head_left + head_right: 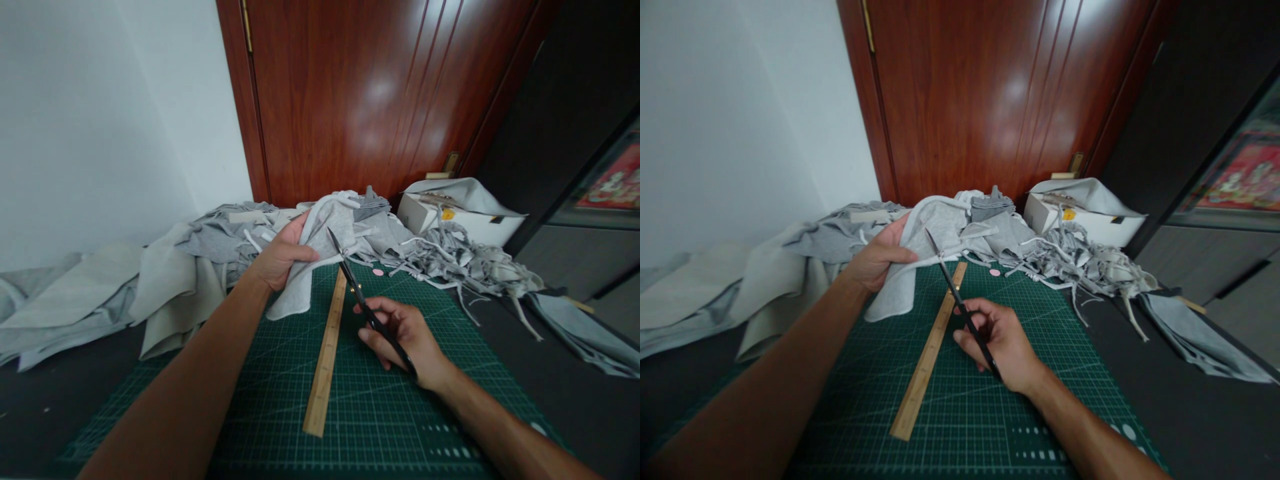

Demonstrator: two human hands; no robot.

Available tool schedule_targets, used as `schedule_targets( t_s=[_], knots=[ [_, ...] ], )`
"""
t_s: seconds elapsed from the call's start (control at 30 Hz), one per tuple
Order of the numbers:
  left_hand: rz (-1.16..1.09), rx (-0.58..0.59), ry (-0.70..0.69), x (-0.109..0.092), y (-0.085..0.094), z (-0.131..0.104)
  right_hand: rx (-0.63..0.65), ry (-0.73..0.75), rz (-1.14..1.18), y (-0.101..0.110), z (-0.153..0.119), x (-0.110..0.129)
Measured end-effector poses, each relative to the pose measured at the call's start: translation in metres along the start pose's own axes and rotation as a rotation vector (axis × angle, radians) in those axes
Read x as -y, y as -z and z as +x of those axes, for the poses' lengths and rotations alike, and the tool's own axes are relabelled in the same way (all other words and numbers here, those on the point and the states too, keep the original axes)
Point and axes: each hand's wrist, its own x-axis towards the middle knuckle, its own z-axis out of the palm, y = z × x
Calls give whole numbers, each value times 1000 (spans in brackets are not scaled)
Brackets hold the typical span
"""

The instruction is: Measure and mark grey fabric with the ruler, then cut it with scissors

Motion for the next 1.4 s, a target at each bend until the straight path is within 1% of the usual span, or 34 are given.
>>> schedule_targets(
  t_s=[0.17,0.3,0.47,0.83,1.03,1.17,1.3,1.4],
  knots=[
    [-14,0,-3,-1,-3,0,-19,-23,1,-1,1,-1],
    [-55,-56,-10,-2,-4,4,-24,-24,1,-2,1,-1],
    [-44,-109,-15,-2,-5,5,-21,-16,18,-3,0,0],
    [-8,-70,-11,-1,-3,1,-12,-28,82,-1,2,-1],
    [-22,-47,-4,1,-2,2,-17,-1,70,-1,2,0],
    [-25,-16,10,2,-1,3,-24,-9,61,-1,2,1],
    [-10,-17,5,1,-3,2,-23,-10,63,-1,2,1],
    [-18,-23,27,2,-4,2,-15,-1,57,-2,2,1]
  ],
)
